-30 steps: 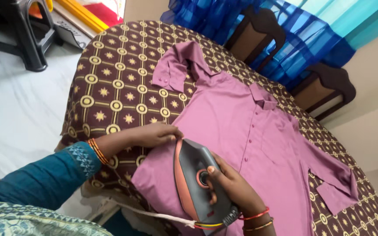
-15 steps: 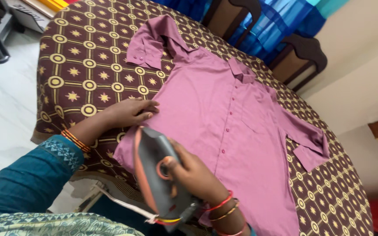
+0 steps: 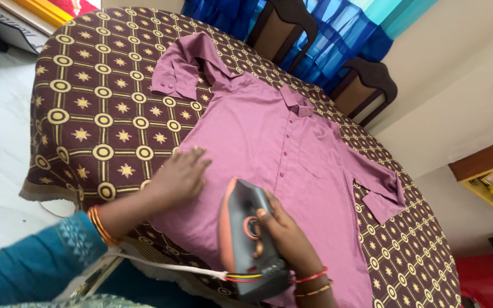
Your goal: The person irons a pink shirt laid out on a patterned table. They smooth the fabric, use an electric iron on the body and sleeves, and adjust the shirt's position during the process.
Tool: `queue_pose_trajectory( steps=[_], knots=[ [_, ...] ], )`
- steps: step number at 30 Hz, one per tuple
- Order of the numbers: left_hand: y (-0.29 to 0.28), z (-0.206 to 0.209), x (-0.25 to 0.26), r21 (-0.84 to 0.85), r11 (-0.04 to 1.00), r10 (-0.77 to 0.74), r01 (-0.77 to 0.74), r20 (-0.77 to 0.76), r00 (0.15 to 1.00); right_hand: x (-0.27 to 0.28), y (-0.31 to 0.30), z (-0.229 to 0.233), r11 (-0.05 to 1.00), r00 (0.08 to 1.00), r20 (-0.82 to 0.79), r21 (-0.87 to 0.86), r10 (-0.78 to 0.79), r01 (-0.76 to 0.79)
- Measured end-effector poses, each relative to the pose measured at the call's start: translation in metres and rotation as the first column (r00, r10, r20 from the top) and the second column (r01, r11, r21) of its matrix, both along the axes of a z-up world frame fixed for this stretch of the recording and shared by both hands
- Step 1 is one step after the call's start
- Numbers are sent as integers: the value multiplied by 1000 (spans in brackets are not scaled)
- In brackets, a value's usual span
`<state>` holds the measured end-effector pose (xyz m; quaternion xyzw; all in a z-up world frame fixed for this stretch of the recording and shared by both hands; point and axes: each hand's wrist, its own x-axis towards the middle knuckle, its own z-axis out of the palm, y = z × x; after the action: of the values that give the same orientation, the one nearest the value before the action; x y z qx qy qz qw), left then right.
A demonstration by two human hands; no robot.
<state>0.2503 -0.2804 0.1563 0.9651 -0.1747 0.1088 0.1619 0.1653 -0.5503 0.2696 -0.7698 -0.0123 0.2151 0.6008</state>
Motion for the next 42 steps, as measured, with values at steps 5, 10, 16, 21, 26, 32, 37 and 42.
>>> queue_pose_trajectory(
  steps=[5,10,16,21,26,32,37,42],
  knots=[
    [-12,-12,-25,120,991,56,-57,9,998,8,31,-2,981,985,56,98,164,-169],
    [-7,-9,-32,140,988,67,-62,-28,997,30,22,-1,989,989,33,25,144,-145],
    [-10,5,-33,207,977,68,-42,-121,990,70,-16,4,994,994,59,68,-89,85],
    [-10,10,-36,215,976,70,-38,-141,988,84,-11,-3,997,994,81,16,-71,70],
    [-11,17,-37,252,967,85,-36,-187,979,94,14,-4,999,996,92,39,20,-23],
    [-11,21,-40,271,962,86,-28,-203,975,124,36,-11,986,977,154,46,149,-158],
    [-11,23,-41,296,955,92,-24,-217,972,163,15,-18,999,985,169,-42,32,-25],
    [-11,34,-42,293,956,79,-1,-252,964,198,-33,-21,986,977,145,-43,-154,162]
  ],
)
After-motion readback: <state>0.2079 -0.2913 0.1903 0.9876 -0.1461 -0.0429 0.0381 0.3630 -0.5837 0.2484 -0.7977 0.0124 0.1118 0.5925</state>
